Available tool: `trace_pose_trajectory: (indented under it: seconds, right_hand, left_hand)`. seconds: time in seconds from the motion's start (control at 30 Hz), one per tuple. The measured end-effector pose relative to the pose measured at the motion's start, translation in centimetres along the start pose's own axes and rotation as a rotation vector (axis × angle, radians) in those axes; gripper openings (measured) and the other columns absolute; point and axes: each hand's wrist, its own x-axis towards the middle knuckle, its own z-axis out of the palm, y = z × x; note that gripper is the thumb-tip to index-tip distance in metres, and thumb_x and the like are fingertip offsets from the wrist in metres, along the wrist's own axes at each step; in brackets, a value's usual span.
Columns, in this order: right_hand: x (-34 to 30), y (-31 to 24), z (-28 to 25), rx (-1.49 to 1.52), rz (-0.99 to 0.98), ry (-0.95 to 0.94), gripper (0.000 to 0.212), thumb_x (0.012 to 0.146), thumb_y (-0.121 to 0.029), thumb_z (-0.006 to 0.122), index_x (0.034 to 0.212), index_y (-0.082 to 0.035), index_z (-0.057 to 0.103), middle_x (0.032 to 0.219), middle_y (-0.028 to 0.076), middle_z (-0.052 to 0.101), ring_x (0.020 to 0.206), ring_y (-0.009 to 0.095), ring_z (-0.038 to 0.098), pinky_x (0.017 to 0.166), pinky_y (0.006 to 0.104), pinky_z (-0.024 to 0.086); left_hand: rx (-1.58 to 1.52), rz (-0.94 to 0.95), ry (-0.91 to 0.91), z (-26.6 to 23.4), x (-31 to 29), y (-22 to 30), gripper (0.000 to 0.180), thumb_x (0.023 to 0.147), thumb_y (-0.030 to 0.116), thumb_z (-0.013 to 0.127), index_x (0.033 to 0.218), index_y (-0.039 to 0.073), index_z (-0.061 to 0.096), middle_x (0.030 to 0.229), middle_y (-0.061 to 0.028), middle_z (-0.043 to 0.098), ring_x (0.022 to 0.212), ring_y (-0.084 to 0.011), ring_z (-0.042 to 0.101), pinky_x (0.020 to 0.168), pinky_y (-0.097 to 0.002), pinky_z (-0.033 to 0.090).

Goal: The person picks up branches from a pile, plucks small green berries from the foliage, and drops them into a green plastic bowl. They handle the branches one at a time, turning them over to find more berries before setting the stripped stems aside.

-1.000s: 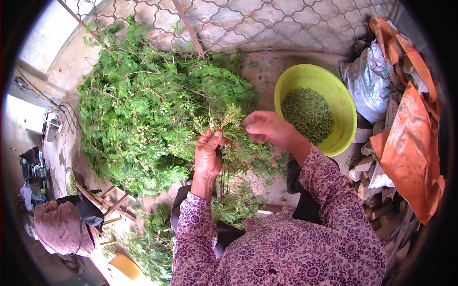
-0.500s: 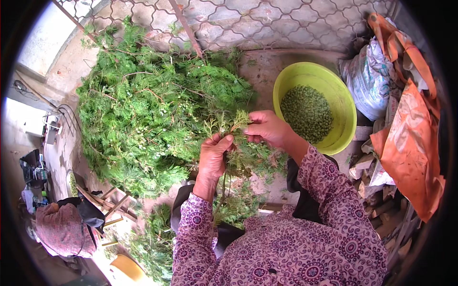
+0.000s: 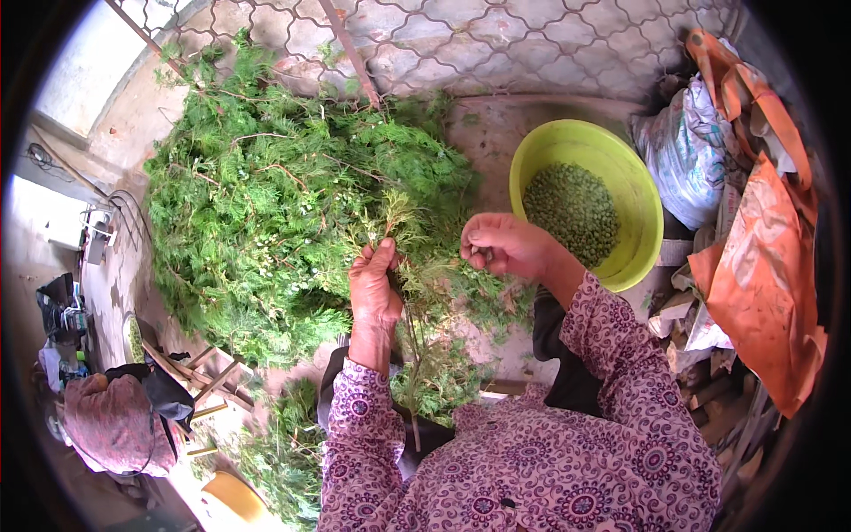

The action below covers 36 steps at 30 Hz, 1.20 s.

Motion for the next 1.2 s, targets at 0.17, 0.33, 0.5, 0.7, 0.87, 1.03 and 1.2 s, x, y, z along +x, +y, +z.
trace_pose_trajectory:
  seconds: [0.17,0.33,0.5,0.7,0.87,1.03,1.2]
  right_hand:
    - [-0.8,-0.2,2.1,-0.284,0.038,-0.081,0.016,0.084,-0.015,0.052,0.093,-0.002,0.050,0.075,0.005,0.053,0.056,0.007,0.046,0.046,0.0169,0.034]
    - [0.0,0.1,1.9,-0.108,0.019,-0.061,0.015,0.081,-0.014,0.060,0.088,-0.002,0.055,0.071,0.002,0.054,0.053,0.006,0.046,0.044,0.0184,0.034]
    - [-0.5,-0.6,2.1,-0.276,-0.082,0.071,0.011,0.080,-0.011,0.059,0.083,-0.001,0.055,0.065,0.000,0.051,0.050,0.005,0.042,0.043,0.0191,0.032]
    - [-0.4,-0.4,1.8,-0.449,-0.185,0.172,0.013,0.079,-0.012,0.061,0.083,-0.001,0.057,0.063,0.000,0.051,0.050,0.006,0.045,0.044,0.0191,0.035]
    - [0.0,-0.4,2.5,-0.373,-0.143,0.186,0.011,0.077,-0.008,0.060,0.084,0.001,0.057,0.062,0.000,0.051,0.051,0.006,0.046,0.044,0.0194,0.035]
    - [0.5,0.3,1.2,-0.591,-0.311,0.344,0.010,0.075,-0.002,0.054,0.083,0.003,0.057,0.063,0.002,0.053,0.050,0.007,0.048,0.044,0.0198,0.036]
    - [0.6,-0.5,-0.7,-0.205,-0.369,0.319,0.007,0.076,-0.001,0.051,0.080,0.001,0.057,0.065,0.005,0.055,0.053,0.008,0.051,0.045,0.0202,0.038]
  left_hand:
    - [0.038,0.033,0.051,-0.1,0.3,-0.6,0.020,0.075,0.004,0.065,0.065,0.010,0.050,0.064,0.0013,0.053,0.056,-0.0081,0.045,0.058,-0.0223,0.039]
    - [0.098,0.060,-0.004,0.5,-0.6,-1.0,0.017,0.076,0.005,0.064,0.065,0.010,0.052,0.063,0.0015,0.054,0.054,-0.0069,0.046,0.054,-0.0206,0.038]
    - [0.157,-0.084,-0.177,1.1,-1.4,-2.0,0.010,0.077,0.005,0.064,0.086,0.004,0.060,0.071,0.0005,0.059,0.061,-0.0050,0.050,0.057,-0.0199,0.041]
    - [0.432,-0.223,-0.515,1.1,-1.9,-2.9,0.026,0.071,-0.003,0.067,0.093,0.005,0.057,0.081,-0.0006,0.060,0.068,-0.0063,0.054,0.061,-0.0191,0.045]
    - [0.432,-0.267,-0.400,1.0,-2.0,-2.6,0.020,0.070,-0.004,0.066,0.087,0.003,0.057,0.077,-0.0011,0.060,0.066,-0.0059,0.054,0.059,-0.0183,0.044]
    - [0.328,-0.165,-0.326,1.2,-1.9,-1.9,0.014,0.071,-0.004,0.064,0.083,0.002,0.059,0.071,-0.0009,0.060,0.061,-0.0061,0.054,0.057,-0.0188,0.045]
    - [0.226,-0.197,-0.348,0.8,-1.6,-1.8,0.015,0.071,-0.003,0.065,0.082,0.006,0.059,0.070,-0.0010,0.061,0.058,-0.0070,0.054,0.051,-0.0181,0.041]
